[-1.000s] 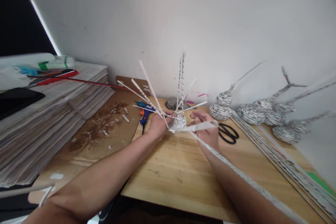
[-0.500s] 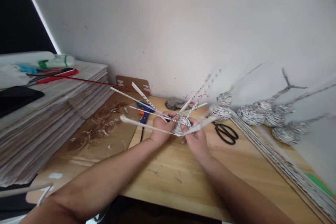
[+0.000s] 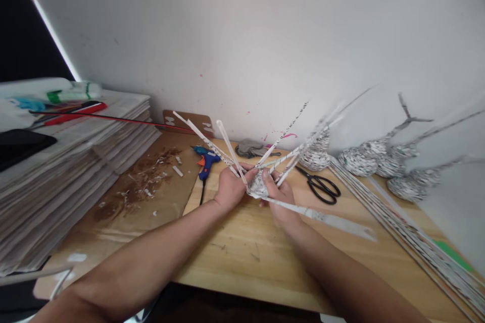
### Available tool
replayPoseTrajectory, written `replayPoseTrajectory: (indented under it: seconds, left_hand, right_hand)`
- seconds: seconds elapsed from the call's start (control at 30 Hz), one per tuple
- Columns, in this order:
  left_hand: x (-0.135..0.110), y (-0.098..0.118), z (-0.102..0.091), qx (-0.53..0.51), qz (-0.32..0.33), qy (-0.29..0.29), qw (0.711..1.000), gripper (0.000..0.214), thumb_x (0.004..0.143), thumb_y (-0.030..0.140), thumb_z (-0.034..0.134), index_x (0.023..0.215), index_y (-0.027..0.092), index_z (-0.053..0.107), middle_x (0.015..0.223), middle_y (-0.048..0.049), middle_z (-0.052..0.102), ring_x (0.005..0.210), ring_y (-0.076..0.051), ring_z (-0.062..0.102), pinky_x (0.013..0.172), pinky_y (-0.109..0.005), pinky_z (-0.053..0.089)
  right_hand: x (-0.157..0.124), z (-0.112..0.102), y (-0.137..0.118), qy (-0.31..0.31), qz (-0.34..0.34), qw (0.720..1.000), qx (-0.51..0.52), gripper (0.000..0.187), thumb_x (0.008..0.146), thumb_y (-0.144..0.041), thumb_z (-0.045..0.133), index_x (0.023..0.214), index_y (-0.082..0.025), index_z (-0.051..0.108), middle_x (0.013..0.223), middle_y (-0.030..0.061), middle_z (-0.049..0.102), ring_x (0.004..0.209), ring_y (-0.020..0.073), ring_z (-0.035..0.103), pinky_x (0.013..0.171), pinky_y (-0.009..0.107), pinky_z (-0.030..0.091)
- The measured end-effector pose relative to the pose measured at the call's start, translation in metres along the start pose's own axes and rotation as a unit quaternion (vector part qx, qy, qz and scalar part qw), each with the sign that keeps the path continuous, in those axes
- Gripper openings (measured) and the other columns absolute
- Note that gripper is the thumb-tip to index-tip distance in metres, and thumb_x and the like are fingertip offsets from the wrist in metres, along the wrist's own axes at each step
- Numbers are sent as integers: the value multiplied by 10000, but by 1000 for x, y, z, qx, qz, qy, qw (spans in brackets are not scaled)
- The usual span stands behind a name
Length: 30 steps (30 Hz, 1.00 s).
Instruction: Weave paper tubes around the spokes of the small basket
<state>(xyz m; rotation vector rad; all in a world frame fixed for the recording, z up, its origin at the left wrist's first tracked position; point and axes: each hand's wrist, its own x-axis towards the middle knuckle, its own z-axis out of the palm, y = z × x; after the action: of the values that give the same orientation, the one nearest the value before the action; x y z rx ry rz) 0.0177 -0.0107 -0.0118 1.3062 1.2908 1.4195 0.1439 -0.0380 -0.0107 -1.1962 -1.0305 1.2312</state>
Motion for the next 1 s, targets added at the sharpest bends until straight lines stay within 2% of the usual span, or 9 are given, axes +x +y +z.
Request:
replayPoseTrajectory:
  seconds: [0.1,0.23,0.43,0.63,0.7,0.8,0.87,0.93,1.0]
  left_hand:
    - [-2,3,1,-30,-5,-10,999,185,726,306,764,825,150,770,804,-63,780,734,-207,717,682,-294,573]
    - [-4,7,1,-45,-17,-27,998,171,716,290,774,817,152,783,816,-68,786,741,-222,723,687,-312,581]
    - [-4,9,-1,-4,-36,-35,999,106,709,242,765,763,152,778,750,-72,775,684,-226,712,619,-302,566]
    - [-3,6,-3,29,15,-49,998,134,733,242,736,836,163,772,808,-63,779,749,-216,719,675,-288,565]
    - [-4,5,-2,28,36,-35,998,172,722,225,739,883,168,744,792,-42,764,719,-192,702,659,-270,554]
    - [-3,4,-2,34,58,-33,997,106,724,196,719,825,171,700,752,-21,735,696,-168,679,657,-252,540]
    - [0,5,-6,43,51,-75,995,58,740,197,701,790,168,711,766,-34,742,720,-175,685,685,-261,543]
    - [5,11,-14,38,26,-151,987,126,732,224,726,842,168,749,826,-57,765,758,-197,704,716,-284,556]
    - [12,19,-26,13,-1,-282,959,312,665,229,793,973,186,761,930,-78,779,839,-236,726,757,-322,575]
  right_hand:
    - [0,5,0,45,19,997,66,508,719,-621,747,948,-182,633,671,-13,621,495,119,537,342,208,433]
    - [-1,10,-2,50,25,988,141,482,705,-596,773,911,-198,597,644,-39,596,474,103,512,342,203,400]
    - [1,8,1,52,33,989,136,465,682,-566,801,865,-204,575,611,-51,581,442,101,494,329,210,376]
    - [5,5,6,46,36,990,129,449,665,-511,830,864,-195,581,628,-46,599,447,101,508,323,204,376]
    - [6,4,7,42,29,989,135,456,650,-503,841,866,-197,581,633,-47,604,451,107,518,344,220,409]
    - [8,3,8,38,17,991,130,459,630,-482,855,870,-189,596,668,-27,635,501,127,569,421,249,470]
    - [11,1,7,38,7,993,115,449,632,-481,850,869,-182,613,712,1,666,575,151,618,485,262,498]
    - [13,-2,5,47,-3,994,94,439,637,-500,835,855,-181,627,746,26,690,644,175,649,537,275,514]
    - [15,-5,3,57,-18,996,68,426,645,-519,816,836,-186,633,751,34,699,670,185,656,570,287,521]
